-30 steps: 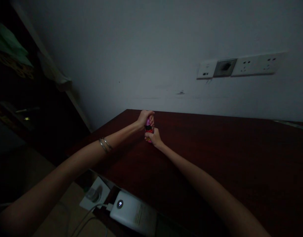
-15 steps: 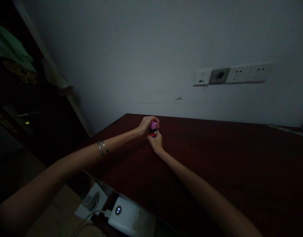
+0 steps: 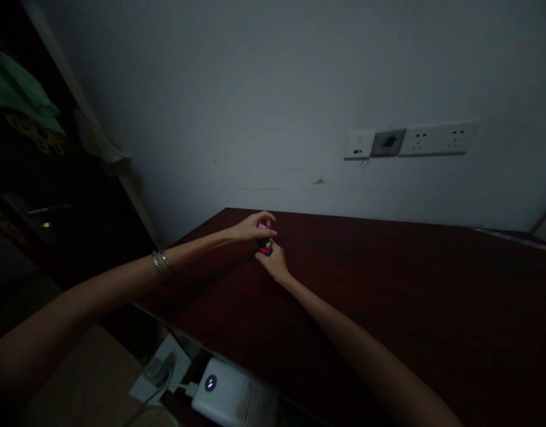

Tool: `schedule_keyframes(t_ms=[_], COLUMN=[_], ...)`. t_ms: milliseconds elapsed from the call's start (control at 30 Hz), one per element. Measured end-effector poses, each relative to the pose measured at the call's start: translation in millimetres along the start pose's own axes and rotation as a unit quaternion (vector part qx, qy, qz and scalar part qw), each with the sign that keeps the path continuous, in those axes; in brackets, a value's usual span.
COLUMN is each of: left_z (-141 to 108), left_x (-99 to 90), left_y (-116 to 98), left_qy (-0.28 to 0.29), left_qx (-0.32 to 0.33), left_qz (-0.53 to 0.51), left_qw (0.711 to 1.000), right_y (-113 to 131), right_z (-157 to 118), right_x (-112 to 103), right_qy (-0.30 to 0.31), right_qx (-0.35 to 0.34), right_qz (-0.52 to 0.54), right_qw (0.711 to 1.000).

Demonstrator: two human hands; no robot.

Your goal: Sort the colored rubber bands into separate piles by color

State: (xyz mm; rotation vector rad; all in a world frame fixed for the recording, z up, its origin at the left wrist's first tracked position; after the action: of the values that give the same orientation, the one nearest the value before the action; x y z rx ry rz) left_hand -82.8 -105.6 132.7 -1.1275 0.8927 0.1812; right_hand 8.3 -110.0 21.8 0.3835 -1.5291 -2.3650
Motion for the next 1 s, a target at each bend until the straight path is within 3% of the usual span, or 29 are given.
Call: schedule_keyframes(t_ms=[233,367,533,800,1000], left_z=[-9,-10,-7,-7,-1], left_x=[-0.2,-8.1,-12.3,-6.4,-2.6], left_y=[-13,-5,11,10,17], left_qy=[0.069,0.083,0.027,-0.051,-0.106], left_qx=[0.052,0.051,-0.002,-0.056,-0.084], left_qz=[-0.063,-0.108,-0.111,-0.188,-0.213], left_qw=[0.994,0.989,0.993,0.979,0.968], right_y=[5,5,4,-4,-8], right_z=[-1,-1,-1,3,5], right_x=[-4,-4,-3,-3,-4], right_qy=[-0.040,-0.041,-0.033,-0.016,-0.034], right_qx=[0.016,0.033,0.033,0.042,0.028], right_qz=[0.066,0.086,0.083,0.085,0.015], right_qw=[0.997,0.995,0.995,0.995,0.999])
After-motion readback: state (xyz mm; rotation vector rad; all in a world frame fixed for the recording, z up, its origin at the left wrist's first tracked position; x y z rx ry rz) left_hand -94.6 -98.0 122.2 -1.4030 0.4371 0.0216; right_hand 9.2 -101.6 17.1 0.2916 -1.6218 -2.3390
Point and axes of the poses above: each hand's wrist, its own z-axis towards the middle knuckle, its own x-axis out of the palm, y = z × x, the point moved 3 cm from there along z, towards the middle knuckle, and after that the axes turned 11 degrees about y, right-handed, at the moved point
